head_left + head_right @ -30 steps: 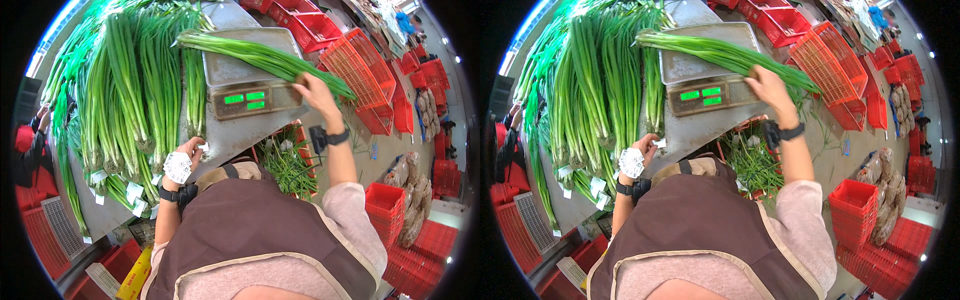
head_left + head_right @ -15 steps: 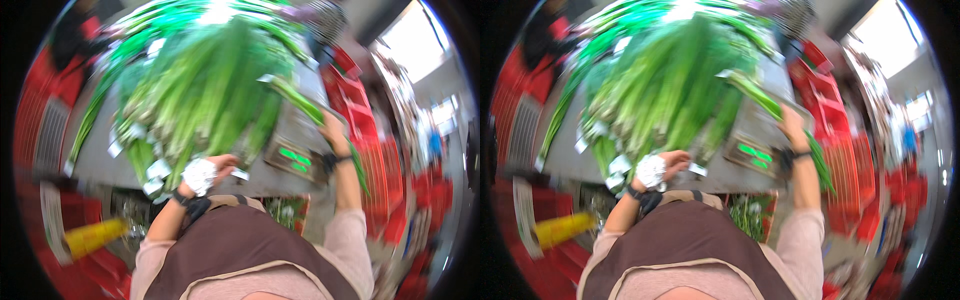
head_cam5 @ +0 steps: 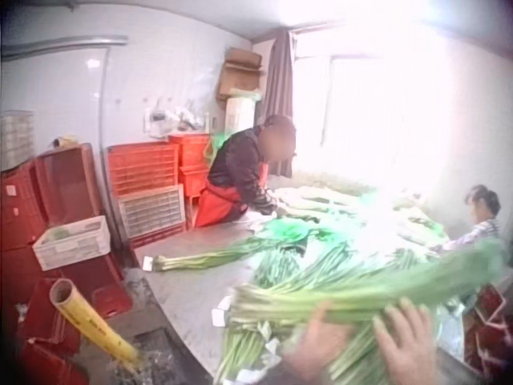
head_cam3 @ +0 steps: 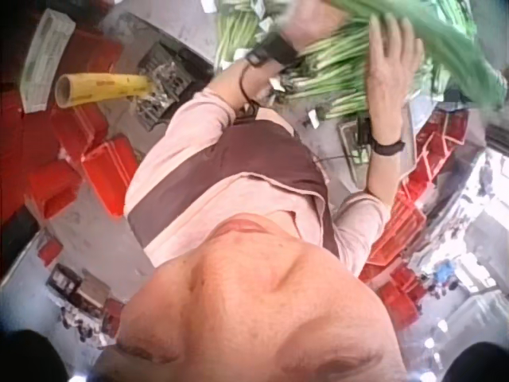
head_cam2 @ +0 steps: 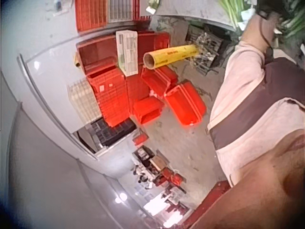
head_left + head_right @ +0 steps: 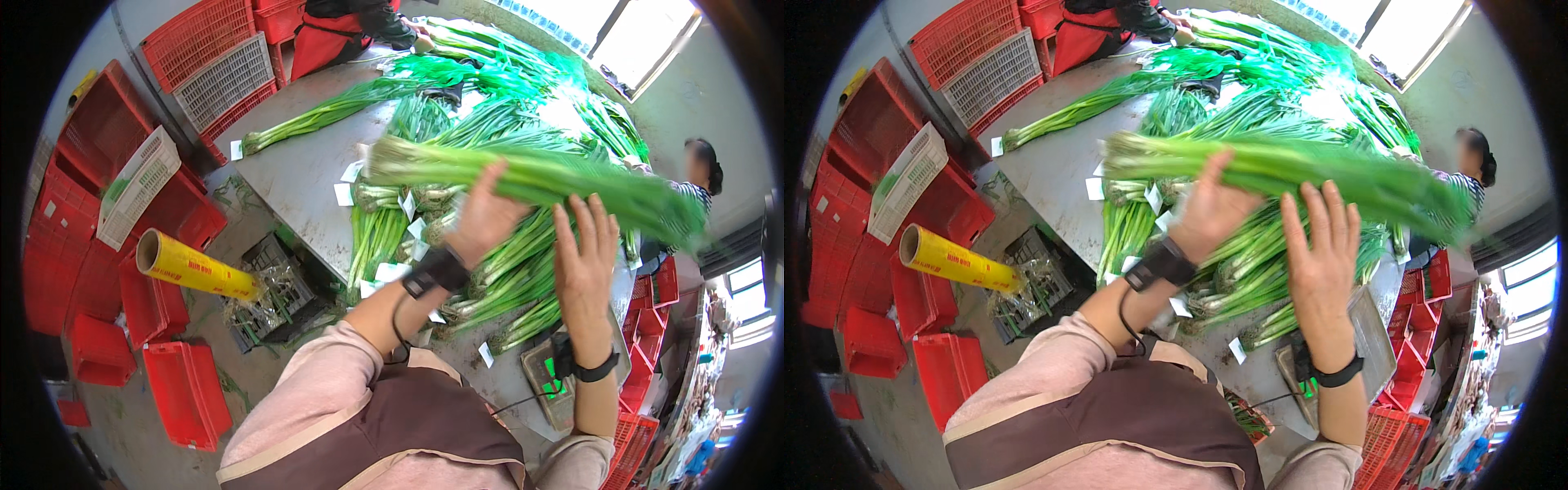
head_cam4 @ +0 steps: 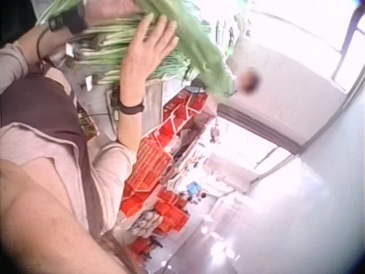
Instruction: The person repeatedly picks up bundles of green onions, places them on a digital scale, removes them, and returns them to the pile. The process is repeated continuously throughout the clip.
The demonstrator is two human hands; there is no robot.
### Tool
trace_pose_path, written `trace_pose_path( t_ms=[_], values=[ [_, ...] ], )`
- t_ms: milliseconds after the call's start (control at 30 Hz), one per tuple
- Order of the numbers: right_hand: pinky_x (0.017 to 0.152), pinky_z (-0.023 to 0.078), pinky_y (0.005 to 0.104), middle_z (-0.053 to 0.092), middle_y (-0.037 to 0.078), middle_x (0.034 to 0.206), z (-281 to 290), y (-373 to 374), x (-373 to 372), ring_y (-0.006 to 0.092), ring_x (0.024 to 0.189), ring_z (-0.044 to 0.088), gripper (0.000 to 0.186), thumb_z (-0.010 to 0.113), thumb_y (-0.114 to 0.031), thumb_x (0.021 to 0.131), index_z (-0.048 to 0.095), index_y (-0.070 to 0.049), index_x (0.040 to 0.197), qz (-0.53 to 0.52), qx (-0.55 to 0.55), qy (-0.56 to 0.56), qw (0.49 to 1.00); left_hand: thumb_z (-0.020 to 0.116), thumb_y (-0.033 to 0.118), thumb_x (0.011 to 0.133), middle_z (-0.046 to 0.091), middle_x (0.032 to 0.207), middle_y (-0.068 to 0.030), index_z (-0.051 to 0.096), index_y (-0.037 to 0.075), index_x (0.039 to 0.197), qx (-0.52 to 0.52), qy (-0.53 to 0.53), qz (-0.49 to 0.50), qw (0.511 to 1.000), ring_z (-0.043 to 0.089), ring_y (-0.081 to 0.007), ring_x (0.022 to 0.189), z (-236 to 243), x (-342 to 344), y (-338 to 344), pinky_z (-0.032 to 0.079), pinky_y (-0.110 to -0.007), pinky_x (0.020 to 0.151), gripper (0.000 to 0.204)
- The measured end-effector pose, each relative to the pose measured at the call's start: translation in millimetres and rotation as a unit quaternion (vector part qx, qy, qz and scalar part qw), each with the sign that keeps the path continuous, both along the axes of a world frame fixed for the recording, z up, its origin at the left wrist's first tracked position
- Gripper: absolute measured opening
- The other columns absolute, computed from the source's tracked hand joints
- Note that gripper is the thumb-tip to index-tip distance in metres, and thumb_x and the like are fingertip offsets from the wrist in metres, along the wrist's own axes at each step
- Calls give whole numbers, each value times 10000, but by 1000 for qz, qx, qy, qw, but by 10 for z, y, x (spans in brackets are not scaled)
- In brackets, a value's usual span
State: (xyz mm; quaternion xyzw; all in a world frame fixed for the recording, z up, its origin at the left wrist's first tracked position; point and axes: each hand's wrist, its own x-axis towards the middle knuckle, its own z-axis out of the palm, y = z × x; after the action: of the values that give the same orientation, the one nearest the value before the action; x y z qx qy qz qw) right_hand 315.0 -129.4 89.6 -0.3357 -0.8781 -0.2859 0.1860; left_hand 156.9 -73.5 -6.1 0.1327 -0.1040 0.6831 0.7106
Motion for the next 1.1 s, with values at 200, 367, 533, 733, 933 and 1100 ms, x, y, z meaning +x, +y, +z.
trace_pose_path(
  t_ms=[200, 367, 533, 733, 933, 1100],
  values=[
    [1009, 368, 488, 522, 191, 1188, -766, 42, -194, 375, 1203, 448, 496, 628, 1, 736, 528, -26, 1221, 35, -223, 51, 973, 635, 231, 891, 557, 1149, -151, 516, 8, 1105, -57, -29, 199, 978, 526, -267, 1068, 26, -2005, 714, 450, -412, 973, 332],
    [966, 401, 447, 533, 204, 1161, -1405, -117, -104, 372, 1147, 487, 474, 614, 5, 721, 523, -18, 1185, 23, -353, 64, 933, 622, 351, 894, 428, 1337, -251, 324, -49, 1341, -309, 161, 244, 905, 427, -366, 1234, -419, -3391, 1112, 349, -488, 1074, 670],
    [885, 432, 402, 570, 184, 1093, -1697, -298, -185, 337, 1055, 540, 404, 575, -16, 757, 528, -8, 1158, 52, -482, 37, 874, 656, 239, 852, 605, 1180, -141, 480, -2, 1260, -174, 818, 138, 531, 602, -237, 1017, -1309, -3098, 1563, 517, -365, 811, 505],
    [829, 441, 391, 585, 143, 987, -1736, -382, -122, 319, 957, 566, 360, 594, -48, 771, 528, -22, 1124, 16, -506, 70, 859, 626, 431, 763, 529, 1255, -257, 508, -36, 1213, -20, 982, 56, 177, 526, -379, 1136, -1742, -2105, 1865, 436, -413, 932, 659],
    [772, 457, 424, 585, 159, 927, -1717, -586, 289, 347, 897, 570, 338, 628, -76, 788, 516, -14, 1101, -60, -525, 111, 842, 700, 439, 659, 654, 1013, -111, 667, 48, 966, -85, 960, -103, 245, 611, -233, 861, -1050, -1967, 2088, 479, -354, 733, 498],
    [771, 468, 435, 588, 171, 921, -1794, -754, 491, 361, 893, 572, 357, 637, -79, 785, 514, -5, 1112, -103, -519, 149, 835, 732, 527, 670, 581, 1214, -177, 567, -7, 1225, -157, 914, -73, 366, 589, -289, 1030, -577, -1848, 1872, 472, -405, 864, 788]
  ],
)
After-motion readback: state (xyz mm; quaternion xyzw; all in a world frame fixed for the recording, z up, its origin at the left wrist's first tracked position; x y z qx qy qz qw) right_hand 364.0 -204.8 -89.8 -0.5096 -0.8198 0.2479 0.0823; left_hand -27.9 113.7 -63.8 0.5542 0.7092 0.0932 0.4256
